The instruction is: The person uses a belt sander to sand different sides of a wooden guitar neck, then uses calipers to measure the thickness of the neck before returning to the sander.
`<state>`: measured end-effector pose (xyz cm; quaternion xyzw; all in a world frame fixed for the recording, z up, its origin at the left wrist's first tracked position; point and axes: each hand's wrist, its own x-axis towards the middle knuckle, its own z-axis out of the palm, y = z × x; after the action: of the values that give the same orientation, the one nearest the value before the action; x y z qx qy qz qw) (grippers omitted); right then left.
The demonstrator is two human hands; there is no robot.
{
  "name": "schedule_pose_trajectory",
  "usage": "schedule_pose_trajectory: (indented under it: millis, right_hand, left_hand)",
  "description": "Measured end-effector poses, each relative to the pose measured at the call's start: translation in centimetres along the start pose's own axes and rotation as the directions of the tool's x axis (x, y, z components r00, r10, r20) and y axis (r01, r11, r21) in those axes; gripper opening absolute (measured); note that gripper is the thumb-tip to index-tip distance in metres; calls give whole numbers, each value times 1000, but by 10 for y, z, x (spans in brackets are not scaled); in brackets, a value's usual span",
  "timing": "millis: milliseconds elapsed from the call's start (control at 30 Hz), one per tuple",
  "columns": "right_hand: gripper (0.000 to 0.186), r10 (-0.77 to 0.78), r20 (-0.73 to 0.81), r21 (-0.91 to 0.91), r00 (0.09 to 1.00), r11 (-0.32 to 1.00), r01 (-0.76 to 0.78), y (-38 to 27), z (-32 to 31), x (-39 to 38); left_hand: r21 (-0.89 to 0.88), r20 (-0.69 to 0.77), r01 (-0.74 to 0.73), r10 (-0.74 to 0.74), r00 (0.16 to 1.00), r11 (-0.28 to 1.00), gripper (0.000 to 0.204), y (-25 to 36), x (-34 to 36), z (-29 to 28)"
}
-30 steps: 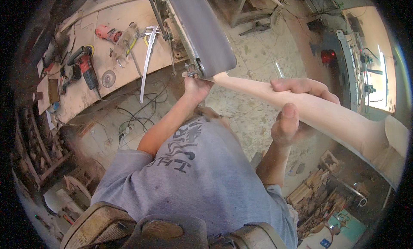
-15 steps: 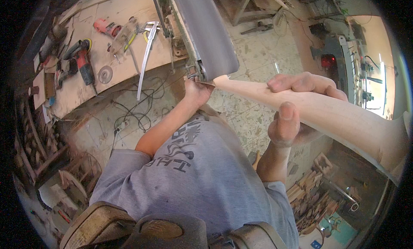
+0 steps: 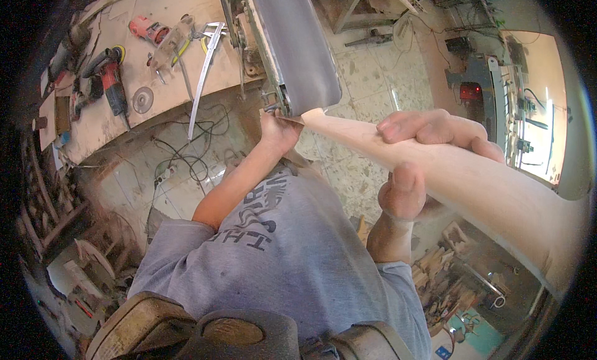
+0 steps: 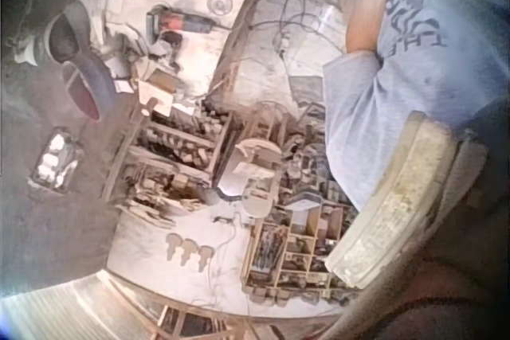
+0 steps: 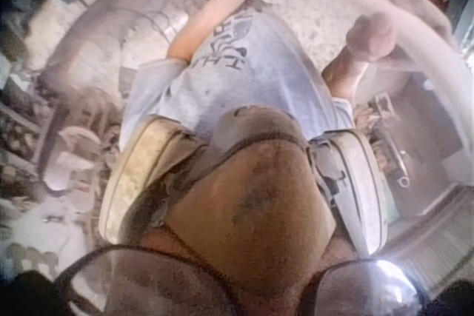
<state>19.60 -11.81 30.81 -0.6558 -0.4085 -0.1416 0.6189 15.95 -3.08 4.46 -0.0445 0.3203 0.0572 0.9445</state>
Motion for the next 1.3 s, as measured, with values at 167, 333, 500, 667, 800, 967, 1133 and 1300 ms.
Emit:
schedule_pose_trajectory:
  millis: [167,333,500,667,800,967,1133,1300]
  right_hand:
    - [56,-6,34,27,999,1000,5,2,0,2]
    - [56,-15,7,61,1000,998,14,5,0,4]
    - [56,12,-25,18,1000,1000,-12,5,4,5]
    - [55,9,11,-1,1000,1000,-9,3,4,8]
    - [56,-11,46,-4,999,1000,11,6,3,6]
    - [56,-46,49,15,998,999,45,9,4,9]
    - [58,-36,49,-3,998,999,36,10,2,13]
    - [55,-59,101,32,993,998,56,12,-1,12]
  left_hand:
    - [-22,2,8,-8,1000,1000,65,-1,3,-3]
    - [-36,11,-10,11,1000,999,59,-2,0,3]
    - [-37,-24,-9,9,1000,999,65,-2,3,-1]
    - [-61,25,-5,6,1000,998,64,-2,6,-6]
    - [-28,43,1,1,999,1000,63,-3,7,-9]
    - [-85,23,25,-24,999,996,63,-2,4,-3]
    - [-94,6,22,-22,1000,995,66,-3,3,3]
    - [-116,9,30,-29,1000,993,68,-6,8,-2]
